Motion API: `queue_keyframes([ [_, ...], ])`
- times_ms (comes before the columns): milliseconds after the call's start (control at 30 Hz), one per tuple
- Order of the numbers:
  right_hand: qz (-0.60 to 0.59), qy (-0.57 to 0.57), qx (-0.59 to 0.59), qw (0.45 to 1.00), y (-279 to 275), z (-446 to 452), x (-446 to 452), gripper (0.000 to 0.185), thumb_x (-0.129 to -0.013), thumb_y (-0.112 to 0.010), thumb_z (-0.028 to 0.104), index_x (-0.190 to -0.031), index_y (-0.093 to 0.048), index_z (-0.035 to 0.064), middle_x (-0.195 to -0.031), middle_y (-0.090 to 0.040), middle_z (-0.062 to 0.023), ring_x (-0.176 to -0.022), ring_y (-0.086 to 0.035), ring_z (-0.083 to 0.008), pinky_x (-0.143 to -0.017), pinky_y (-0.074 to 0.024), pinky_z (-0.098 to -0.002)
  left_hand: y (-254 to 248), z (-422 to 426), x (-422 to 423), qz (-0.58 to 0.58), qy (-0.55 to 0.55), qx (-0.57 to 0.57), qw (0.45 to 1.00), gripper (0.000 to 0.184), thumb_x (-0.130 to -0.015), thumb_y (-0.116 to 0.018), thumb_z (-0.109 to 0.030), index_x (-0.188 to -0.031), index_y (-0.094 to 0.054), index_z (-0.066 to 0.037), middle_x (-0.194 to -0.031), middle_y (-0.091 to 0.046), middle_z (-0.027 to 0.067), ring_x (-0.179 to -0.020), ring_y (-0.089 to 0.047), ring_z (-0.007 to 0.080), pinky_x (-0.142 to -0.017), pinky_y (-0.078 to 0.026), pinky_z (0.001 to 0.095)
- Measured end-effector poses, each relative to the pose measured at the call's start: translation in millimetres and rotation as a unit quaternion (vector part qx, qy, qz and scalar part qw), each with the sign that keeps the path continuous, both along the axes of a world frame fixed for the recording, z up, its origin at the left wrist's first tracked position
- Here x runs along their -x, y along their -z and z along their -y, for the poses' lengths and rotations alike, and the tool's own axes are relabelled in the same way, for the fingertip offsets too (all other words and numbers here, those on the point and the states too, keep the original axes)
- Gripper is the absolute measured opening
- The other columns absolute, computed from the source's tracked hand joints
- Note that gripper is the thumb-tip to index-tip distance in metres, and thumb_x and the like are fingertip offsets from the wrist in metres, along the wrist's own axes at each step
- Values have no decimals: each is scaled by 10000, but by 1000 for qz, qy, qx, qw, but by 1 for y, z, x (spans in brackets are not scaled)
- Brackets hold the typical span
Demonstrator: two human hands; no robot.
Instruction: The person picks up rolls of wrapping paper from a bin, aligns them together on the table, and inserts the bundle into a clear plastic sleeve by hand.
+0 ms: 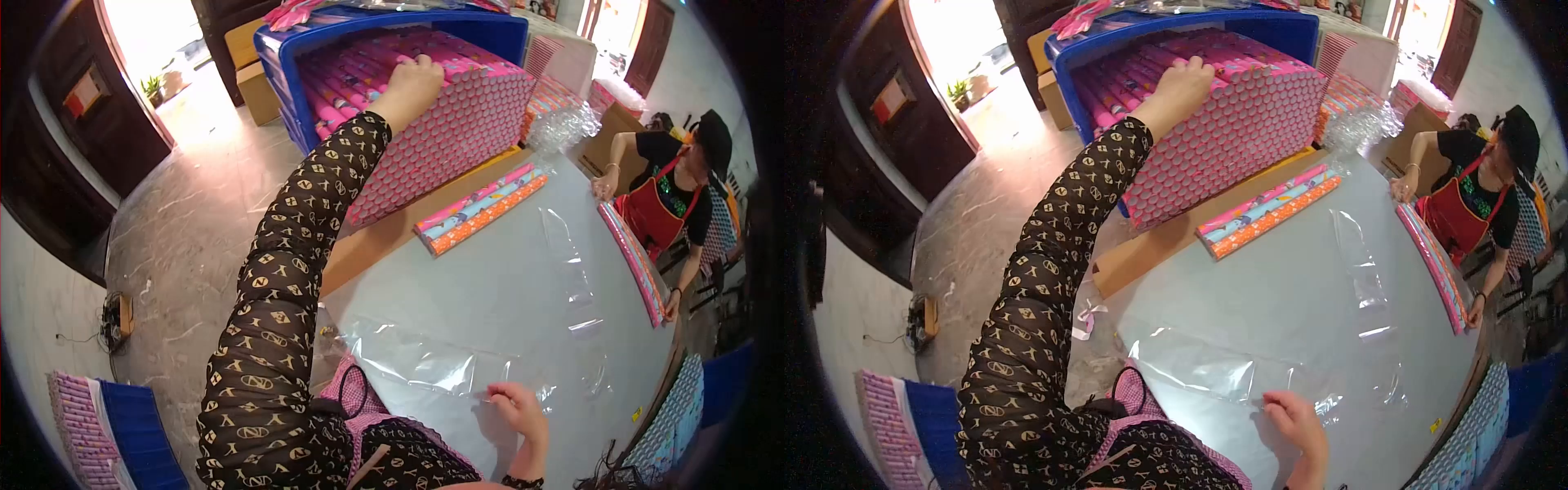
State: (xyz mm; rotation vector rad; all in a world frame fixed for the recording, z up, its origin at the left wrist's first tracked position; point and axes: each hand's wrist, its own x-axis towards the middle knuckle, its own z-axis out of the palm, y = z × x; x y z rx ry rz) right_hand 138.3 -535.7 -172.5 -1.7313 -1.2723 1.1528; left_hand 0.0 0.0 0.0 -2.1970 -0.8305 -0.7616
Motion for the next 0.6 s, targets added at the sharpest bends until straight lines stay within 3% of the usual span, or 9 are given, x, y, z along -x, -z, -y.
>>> queue_keyframes([
  [67,-8,2,4,1000,-17,-15,-8,239,-900,-600,17,-1123,-679,-12,-1018,-711,-88,-925,-655,-151,-843,-523,-291,-1,17,-1,-22,34,-23,999,225,-797,-633,-167,-953,-660,-7,-928,-649,195,-776,-685,335,-631,-580,367],
  [233,-53,-81,-69,993,-43,-87,-10,225,-918,-601,70,-1105,-673,-34,-1022,-709,-105,-952,-660,-163,-837,-529,-295,3,69,26,8,43,-99,994,180,-767,-624,-156,-871,-653,-12,-871,-636,181,-698,-664,265,-569,-547,329],
  [300,-75,-103,-102,987,-59,-126,-5,276,-926,-525,32,-1165,-628,-61,-1074,-687,-129,-953,-648,-174,-841,-528,-315,4,93,35,-11,60,-95,994,198,-768,-615,-168,-873,-655,-4,-886,-642,189,-686,-656,247,-567,-544,317],
  [433,-305,-97,-108,941,-77,-213,14,424,-1009,-518,257,-1317,-513,-35,-1149,-657,-158,-979,-658,-214,-857,-545,-387,15,138,46,-6,61,-112,992,254,-761,-610,-187,-910,-655,15,-939,-648,217,-694,-642,232,-575,-525,303],
  [500,-366,-81,-69,924,-96,-255,28,517,-1013,-490,423,-1338,-513,23,-1199,-635,-149,-1039,-645,-226,-868,-546,-409,20,157,52,-9,81,-109,991,300,-756,-607,-204,-941,-654,28,-997,-647,244,-710,-629,229,-602,-505,297],
  [567,-426,-151,-88,888,-86,-297,27,515,-1015,-439,497,-1303,-552,86,-1202,-632,-113,-1074,-628,-217,-879,-539,-410,28,172,57,-11,93,-119,988,323,-754,-608,-210,-961,-652,34,-1047,-637,255,-718,-614,229,-627,-488,298],
  [600,-456,-126,-84,877,-88,-311,34,526,-1012,-444,504,-1298,-540,73,-1203,-628,-93,-1069,-625,-215,-885,-535,-405,33,179,57,-3,100,-95,990,333,-755,-607,-212,-971,-650,38,-1064,-632,255,-721,-610,227,-633,-485,298],
])
